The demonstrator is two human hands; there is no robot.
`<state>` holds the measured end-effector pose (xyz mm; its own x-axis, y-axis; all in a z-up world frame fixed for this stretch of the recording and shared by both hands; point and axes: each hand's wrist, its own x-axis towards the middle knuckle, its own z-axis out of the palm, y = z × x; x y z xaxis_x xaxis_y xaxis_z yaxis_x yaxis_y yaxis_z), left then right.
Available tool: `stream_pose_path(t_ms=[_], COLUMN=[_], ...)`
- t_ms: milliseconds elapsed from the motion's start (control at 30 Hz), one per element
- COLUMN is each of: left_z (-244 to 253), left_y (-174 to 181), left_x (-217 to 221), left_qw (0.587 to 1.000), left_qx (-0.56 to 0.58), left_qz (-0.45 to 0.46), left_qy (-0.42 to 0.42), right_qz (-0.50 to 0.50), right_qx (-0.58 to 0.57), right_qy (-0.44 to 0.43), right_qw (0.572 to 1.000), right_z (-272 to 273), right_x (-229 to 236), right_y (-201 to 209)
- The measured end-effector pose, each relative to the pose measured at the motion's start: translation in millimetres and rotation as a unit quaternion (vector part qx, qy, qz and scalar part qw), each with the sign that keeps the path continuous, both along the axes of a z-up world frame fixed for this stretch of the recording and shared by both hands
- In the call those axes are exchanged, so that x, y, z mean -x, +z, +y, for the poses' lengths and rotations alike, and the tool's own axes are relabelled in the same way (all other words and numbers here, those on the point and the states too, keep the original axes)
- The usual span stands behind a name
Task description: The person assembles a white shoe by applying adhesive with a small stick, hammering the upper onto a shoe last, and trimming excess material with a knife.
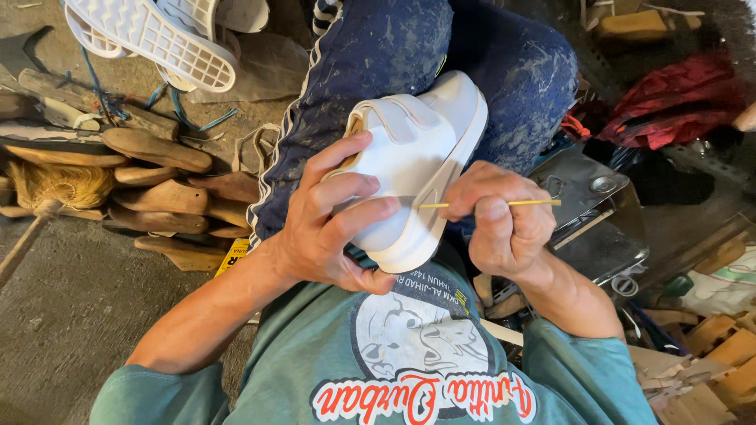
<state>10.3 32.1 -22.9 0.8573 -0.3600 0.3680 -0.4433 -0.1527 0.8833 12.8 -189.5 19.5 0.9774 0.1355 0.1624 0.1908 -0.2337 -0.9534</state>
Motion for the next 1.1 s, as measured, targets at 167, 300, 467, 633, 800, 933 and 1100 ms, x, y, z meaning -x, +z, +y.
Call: stream_pose_path(t_ms=[167, 300, 467, 633, 800, 933, 1100], left_z=[4, 15, 26, 29, 30, 32, 34], left_y=[-1, 2, 3, 2, 2, 1, 0], left_x=[0, 6, 12, 16, 15, 13, 13], left_qw=[0.999, 0.993, 0.986, 0.985, 0.984, 0.984, 0.985], left_qx=[-0.032, -0.106, -0.151, -0.159, -0.162, -0.162, -0.155], left_qz=[-0.029, -0.05, -0.065, -0.067, -0.073, -0.073, -0.072], left_qy=[0.009, 0.029, -0.004, -0.008, -0.011, -0.02, -0.03], right_qz=[0.024, -0.013, -0.025, 0.009, 0.028, -0.045, -0.054], right_qx=[0.035, 0.058, 0.064, 0.043, 0.018, 0.155, 0.182], right_qy=[-0.025, -0.024, -0.107, -0.053, -0.028, -0.028, -0.017], right_qw=[0.999, 0.998, 0.992, 0.998, 0.999, 0.986, 0.982], right_z=[2, -10, -2, 16, 17, 0, 5], right_x=[0, 11, 22, 24, 25, 23, 20], right_y=[2, -6, -10, -3, -2, -9, 1])
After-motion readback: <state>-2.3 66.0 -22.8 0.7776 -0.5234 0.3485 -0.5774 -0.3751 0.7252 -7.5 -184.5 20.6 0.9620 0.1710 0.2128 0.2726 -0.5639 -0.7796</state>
